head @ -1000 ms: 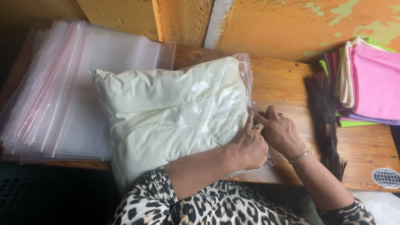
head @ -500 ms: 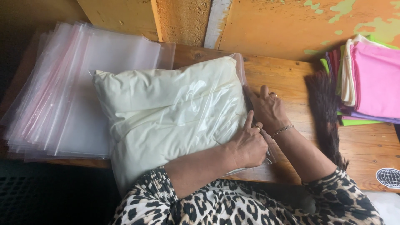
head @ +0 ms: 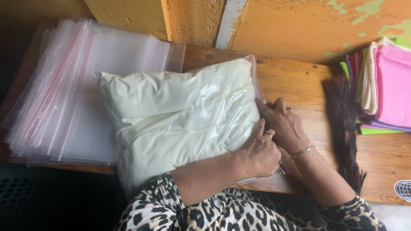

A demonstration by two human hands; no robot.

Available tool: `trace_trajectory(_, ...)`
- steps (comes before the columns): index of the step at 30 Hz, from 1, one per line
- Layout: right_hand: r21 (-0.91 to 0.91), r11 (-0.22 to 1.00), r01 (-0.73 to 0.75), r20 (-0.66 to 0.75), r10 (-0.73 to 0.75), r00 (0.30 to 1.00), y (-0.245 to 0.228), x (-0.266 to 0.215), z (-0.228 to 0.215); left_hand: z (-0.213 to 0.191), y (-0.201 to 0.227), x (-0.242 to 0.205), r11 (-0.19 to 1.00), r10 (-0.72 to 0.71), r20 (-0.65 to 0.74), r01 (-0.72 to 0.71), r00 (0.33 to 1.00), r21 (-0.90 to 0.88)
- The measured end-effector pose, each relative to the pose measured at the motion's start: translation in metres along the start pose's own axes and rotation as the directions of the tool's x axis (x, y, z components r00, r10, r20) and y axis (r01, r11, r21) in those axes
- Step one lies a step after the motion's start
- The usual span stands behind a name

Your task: The person uses a feather duster to wipe the surface of a white cloth inside a clear plastic bag. The person repeatedly brushes the cloth with the duster while holding the bag steady with the other hand.

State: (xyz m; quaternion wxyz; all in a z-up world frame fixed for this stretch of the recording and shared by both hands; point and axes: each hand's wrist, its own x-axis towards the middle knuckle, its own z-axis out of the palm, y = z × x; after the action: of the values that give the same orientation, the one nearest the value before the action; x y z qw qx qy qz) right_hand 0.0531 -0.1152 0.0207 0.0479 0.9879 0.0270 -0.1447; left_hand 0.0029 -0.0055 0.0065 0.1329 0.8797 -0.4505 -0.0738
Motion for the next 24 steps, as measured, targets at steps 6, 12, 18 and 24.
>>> trace_trajectory(6, -0.021, 0.999, 0.026, -0.051, -0.027, 0.998, -0.002, 0.014, -0.003, 0.008, 0.001, 0.005, 0.999, -0.011, -0.017, 0.012, 1.0, 0.031)
trace_trajectory(12, -0.016, 0.999, 0.048, -0.072, -0.049, 0.996, 0.01, 0.04, 0.012, 0.024, -0.004, 0.011, 0.998, 0.009, -0.02, -0.008, 1.0, 0.07)
trace_trajectory(18, 0.022, 1.0, 0.019, -0.118, -0.016, 0.993, -0.006, 0.055, -0.005, 0.009, -0.003, 0.006, 0.999, 0.023, -0.021, -0.022, 1.0, 0.044)
trace_trajectory(24, 0.061, 0.998, -0.009, -0.118, 0.017, 0.993, -0.019, 0.084, -0.018, 0.02, -0.005, 0.01, 0.997, 0.028, -0.013, -0.027, 1.0, 0.075)
